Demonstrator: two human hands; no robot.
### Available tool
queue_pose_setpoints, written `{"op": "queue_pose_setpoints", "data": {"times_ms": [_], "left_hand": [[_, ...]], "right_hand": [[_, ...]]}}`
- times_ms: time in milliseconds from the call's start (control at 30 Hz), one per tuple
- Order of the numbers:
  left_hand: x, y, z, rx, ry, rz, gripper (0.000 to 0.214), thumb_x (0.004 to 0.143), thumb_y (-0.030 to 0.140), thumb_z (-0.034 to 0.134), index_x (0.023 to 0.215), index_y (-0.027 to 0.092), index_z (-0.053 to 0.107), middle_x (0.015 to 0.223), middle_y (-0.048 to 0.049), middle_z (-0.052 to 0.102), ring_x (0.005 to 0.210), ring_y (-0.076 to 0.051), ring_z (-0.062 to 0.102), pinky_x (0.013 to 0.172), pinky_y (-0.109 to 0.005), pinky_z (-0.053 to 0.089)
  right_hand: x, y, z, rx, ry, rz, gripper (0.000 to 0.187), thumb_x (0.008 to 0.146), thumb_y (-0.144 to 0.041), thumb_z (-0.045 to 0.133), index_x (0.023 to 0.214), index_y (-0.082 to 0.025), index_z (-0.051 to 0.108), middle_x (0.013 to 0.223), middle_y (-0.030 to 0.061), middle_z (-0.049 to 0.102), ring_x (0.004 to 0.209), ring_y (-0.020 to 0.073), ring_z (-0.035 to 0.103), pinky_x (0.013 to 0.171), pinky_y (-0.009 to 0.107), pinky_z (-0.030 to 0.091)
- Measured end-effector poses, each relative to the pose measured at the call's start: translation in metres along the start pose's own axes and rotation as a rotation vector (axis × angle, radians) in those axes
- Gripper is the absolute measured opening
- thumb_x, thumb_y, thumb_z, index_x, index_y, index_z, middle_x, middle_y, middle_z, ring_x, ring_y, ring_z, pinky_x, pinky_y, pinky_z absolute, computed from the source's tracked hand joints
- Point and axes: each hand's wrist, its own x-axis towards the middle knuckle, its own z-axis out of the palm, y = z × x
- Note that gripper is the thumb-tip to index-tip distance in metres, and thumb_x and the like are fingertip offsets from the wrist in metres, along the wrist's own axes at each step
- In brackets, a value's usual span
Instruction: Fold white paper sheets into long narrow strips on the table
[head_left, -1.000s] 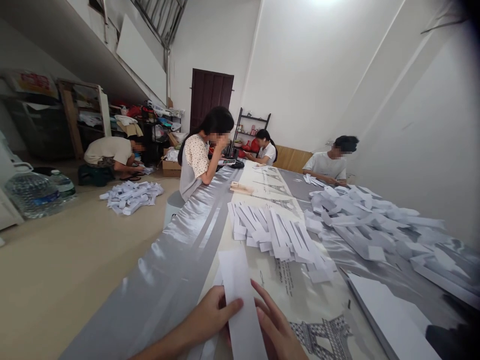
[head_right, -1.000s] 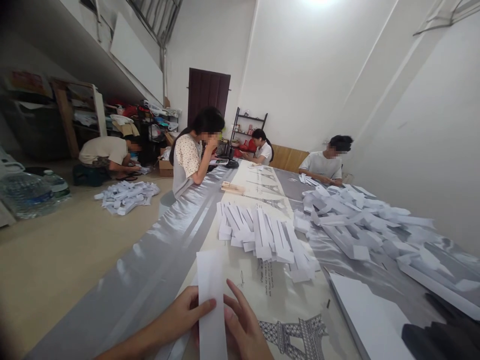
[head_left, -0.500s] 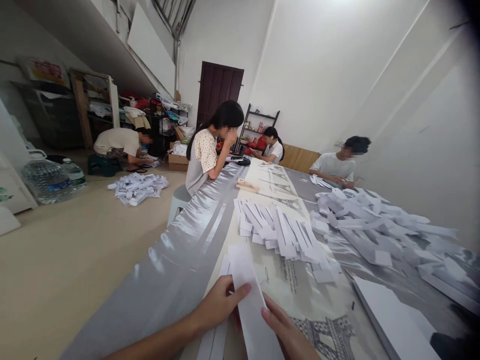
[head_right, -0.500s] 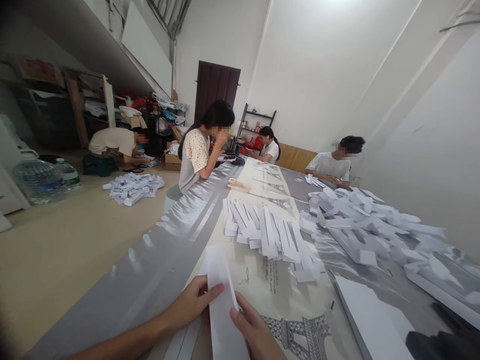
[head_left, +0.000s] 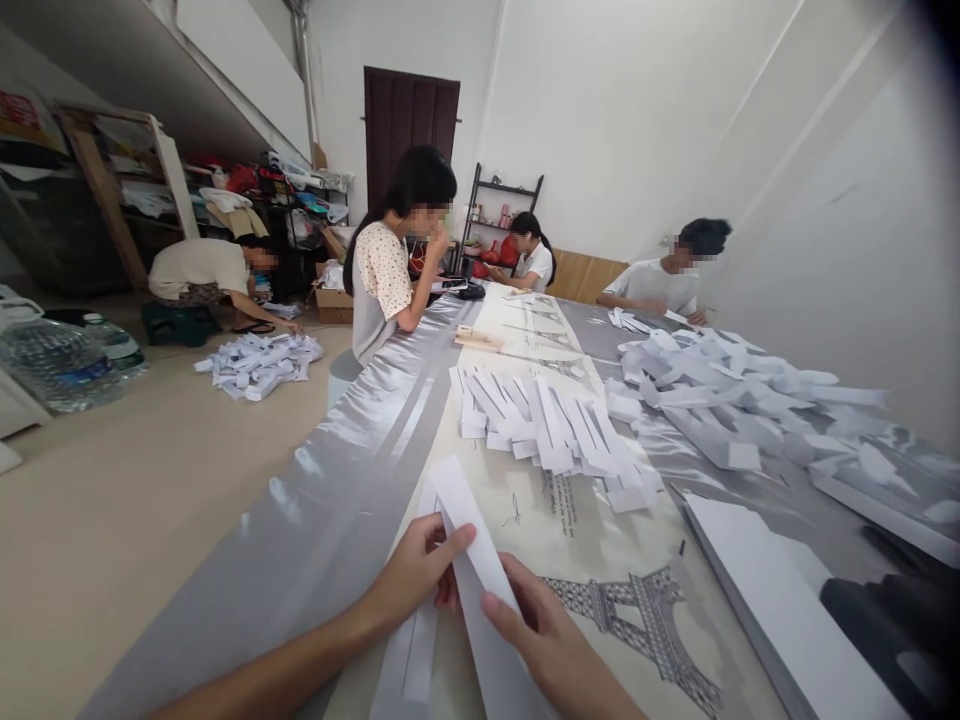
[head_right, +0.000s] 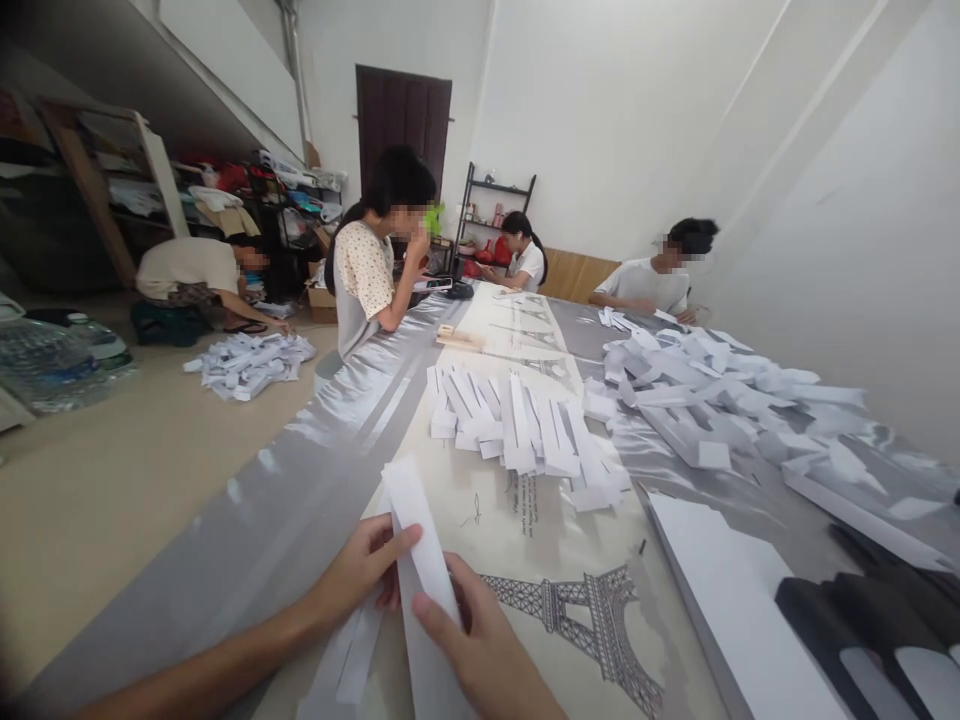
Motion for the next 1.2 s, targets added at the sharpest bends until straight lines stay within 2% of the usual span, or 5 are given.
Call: {"op": "queue_pose_setpoints", "data": {"times_ms": [200, 400, 733, 1033, 1200], "left_hand": [[-0.001, 0.005, 0.001, -0.026, -0.02, 0.02, 0.052, 0.09, 0.066, 0.058, 0.075, 0.017, 0.052, 0.049, 0.0005, 0.057, 0.038, -0.011, 0.05, 0.037, -0.02, 0.031], [0.001, 0.001, -0.001, -0.032, -0.026, 0.045, 0.05, 0.092, 0.064, 0.056, 0.073, 0.017, 0.051, 0.048, 0.0044, 0.051, 0.037, -0.008, 0.045, 0.037, -0.019, 0.029], [0.004, 0.005, -0.005, -0.042, 0.077, 0.106, 0.048, 0.089, 0.06, 0.063, 0.068, 0.02, 0.045, 0.042, 0.0084, 0.042, 0.035, -0.007, 0.038, 0.038, -0.019, 0.025], [0.003, 0.004, -0.015, -0.049, 0.055, 0.084, 0.052, 0.085, 0.061, 0.067, 0.063, 0.019, 0.047, 0.039, 0.0067, 0.045, 0.033, -0.006, 0.036, 0.038, -0.02, 0.023], [-0.004, 0.015, -0.015, -0.004, -0.117, 0.027, 0.047, 0.083, 0.057, 0.071, 0.065, 0.016, 0.054, 0.044, 0.0046, 0.05, 0.039, -0.008, 0.044, 0.041, -0.019, 0.03]], "right_hand": [[-0.003, 0.002, -0.001, 0.359, 0.052, 0.222, 0.054, 0.087, -0.062, 0.064, 0.123, -0.021, 0.069, 0.09, 0.0075, 0.075, 0.075, 0.026, 0.073, 0.082, 0.043, 0.056], [0.002, 0.008, 0.001, 0.249, 0.01, 0.236, 0.048, 0.083, -0.057, 0.073, 0.111, -0.017, 0.071, 0.09, 0.0079, 0.076, 0.074, 0.024, 0.073, 0.072, 0.034, 0.054], [0.003, 0.023, 0.0, 0.23, -0.027, 0.253, 0.053, 0.071, -0.055, 0.084, 0.108, -0.019, 0.072, 0.079, 0.0068, 0.076, 0.072, 0.0248, 0.072, 0.069, 0.034, 0.055], [0.005, 0.034, -0.001, 0.168, -0.131, 0.214, 0.054, 0.08, -0.06, 0.076, 0.116, -0.02, 0.072, 0.093, 0.0116, 0.077, 0.087, 0.0296, 0.072, 0.081, 0.042, 0.055], [0.014, 0.012, -0.017, 0.211, 0.037, 0.053, 0.046, 0.089, -0.057, 0.066, 0.121, -0.024, 0.071, 0.118, 0.0124, 0.069, 0.102, 0.0289, 0.064, 0.086, 0.041, 0.052]]}}
